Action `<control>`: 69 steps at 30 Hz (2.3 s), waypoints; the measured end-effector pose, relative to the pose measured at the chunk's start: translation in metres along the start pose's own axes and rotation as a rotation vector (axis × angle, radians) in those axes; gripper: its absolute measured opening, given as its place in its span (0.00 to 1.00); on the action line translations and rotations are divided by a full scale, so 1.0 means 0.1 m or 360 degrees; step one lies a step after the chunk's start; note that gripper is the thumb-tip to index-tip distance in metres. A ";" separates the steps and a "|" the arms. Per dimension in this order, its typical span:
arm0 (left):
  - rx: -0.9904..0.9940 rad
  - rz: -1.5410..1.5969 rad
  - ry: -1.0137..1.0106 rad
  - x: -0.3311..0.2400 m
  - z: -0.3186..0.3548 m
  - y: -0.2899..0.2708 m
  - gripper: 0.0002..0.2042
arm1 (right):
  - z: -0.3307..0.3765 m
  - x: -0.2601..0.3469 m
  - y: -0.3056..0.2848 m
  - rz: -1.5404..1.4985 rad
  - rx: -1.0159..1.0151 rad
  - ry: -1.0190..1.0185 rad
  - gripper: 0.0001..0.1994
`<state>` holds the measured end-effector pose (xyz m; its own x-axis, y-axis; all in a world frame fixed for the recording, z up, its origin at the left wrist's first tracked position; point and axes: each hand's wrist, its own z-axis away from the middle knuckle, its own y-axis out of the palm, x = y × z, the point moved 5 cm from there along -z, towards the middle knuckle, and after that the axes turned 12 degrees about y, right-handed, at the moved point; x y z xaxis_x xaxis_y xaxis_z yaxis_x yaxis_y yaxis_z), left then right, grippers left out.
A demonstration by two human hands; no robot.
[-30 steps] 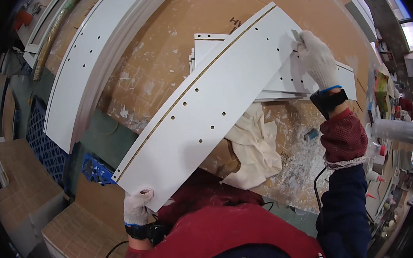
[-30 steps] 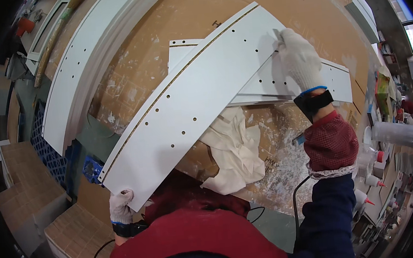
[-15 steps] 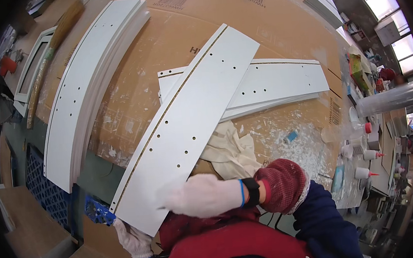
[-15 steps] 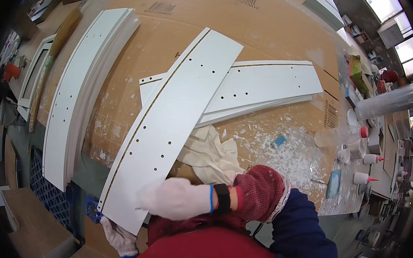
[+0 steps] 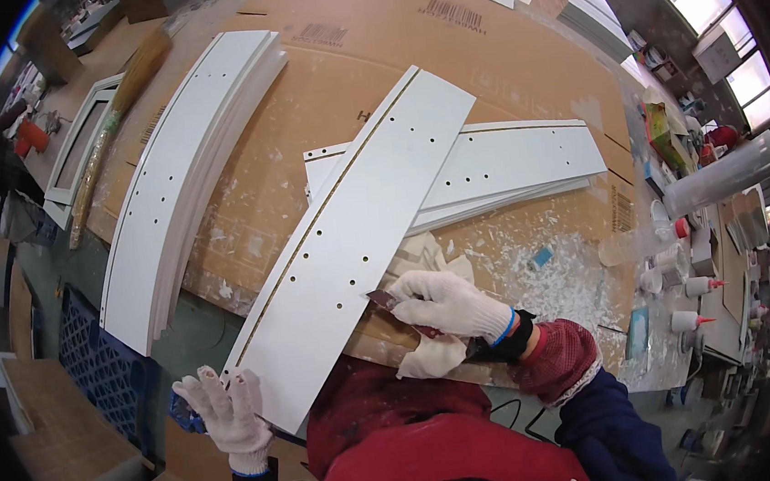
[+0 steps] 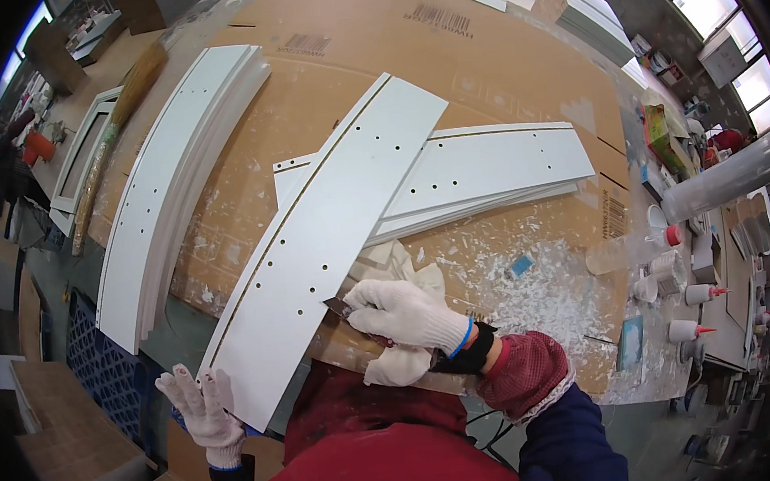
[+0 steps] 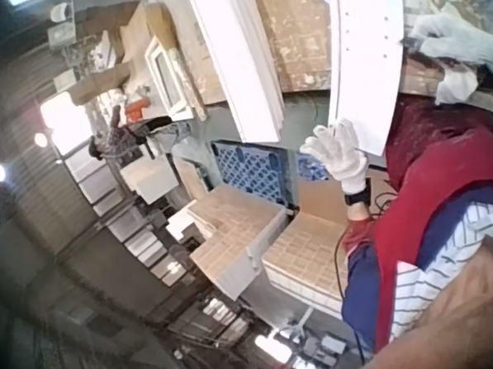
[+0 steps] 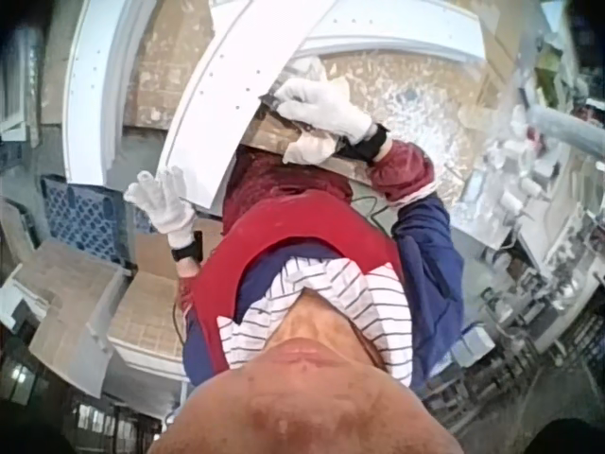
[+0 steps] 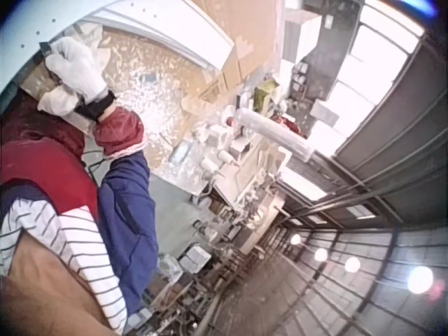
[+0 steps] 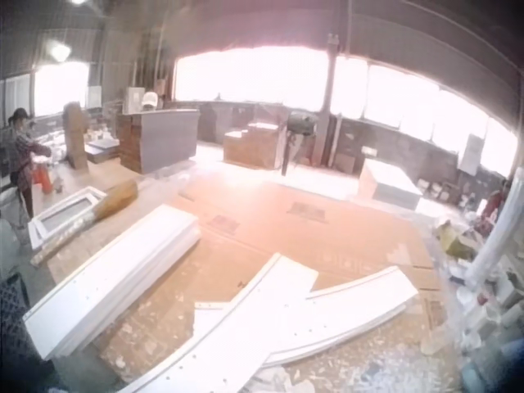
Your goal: The person wipes the surface of white rectangular panels with a cloth. They handle the panels one at a time, lifting them from a stack, wiping them, and placing them back down. The person uses a small blue tool to scrape or clean the edges of the panels.
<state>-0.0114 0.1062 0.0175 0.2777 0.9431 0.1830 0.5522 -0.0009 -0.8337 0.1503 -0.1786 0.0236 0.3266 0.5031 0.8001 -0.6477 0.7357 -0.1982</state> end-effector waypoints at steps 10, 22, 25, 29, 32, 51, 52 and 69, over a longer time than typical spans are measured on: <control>0.0102 0.0259 0.0322 -0.06 -0.01 0.08 0.21 | -0.07 0.60 0.14 0.1101 -0.0241 -0.0746 0.09; 0.0225 0.0478 0.0193 -0.08 0.15 0.21 0.22 | -0.90 0.82 -0.22 0.1684 -0.0273 -0.0604 0.15; 0.0273 0.0521 0.0152 -0.07 0.16 0.17 0.22 | -1.02 0.95 -1.03 0.1548 -0.0638 -0.0419 0.15; 0.0291 0.0512 0.0152 -0.04 0.10 0.13 0.20 | -1.27 0.75 -2.42 0.1760 -0.1290 -0.0102 0.11; 0.0336 0.0616 0.0096 -0.02 0.12 0.14 0.19 | -1.19 0.55 -3.26 0.1672 -0.1627 0.0340 0.13; 0.0392 0.0550 0.0105 0.05 0.07 0.17 0.23 | -1.28 0.86 -2.86 0.1778 -0.1461 0.0258 0.12; 0.0367 0.0504 0.0115 0.03 0.09 0.20 0.22 | -1.16 0.79 -2.97 0.1703 -0.1551 0.0208 0.12; -0.0238 0.2278 -0.1720 -0.11 0.10 0.12 0.16 | 0.40 0.02 -2.17 -0.0052 -0.1188 -0.0104 0.06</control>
<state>-0.0158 0.0993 0.0008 0.0049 -0.0395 -0.9992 0.4451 -0.8947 0.0376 0.2643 -0.3548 0.0908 0.2810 0.4648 0.8396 0.0086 0.8736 -0.4865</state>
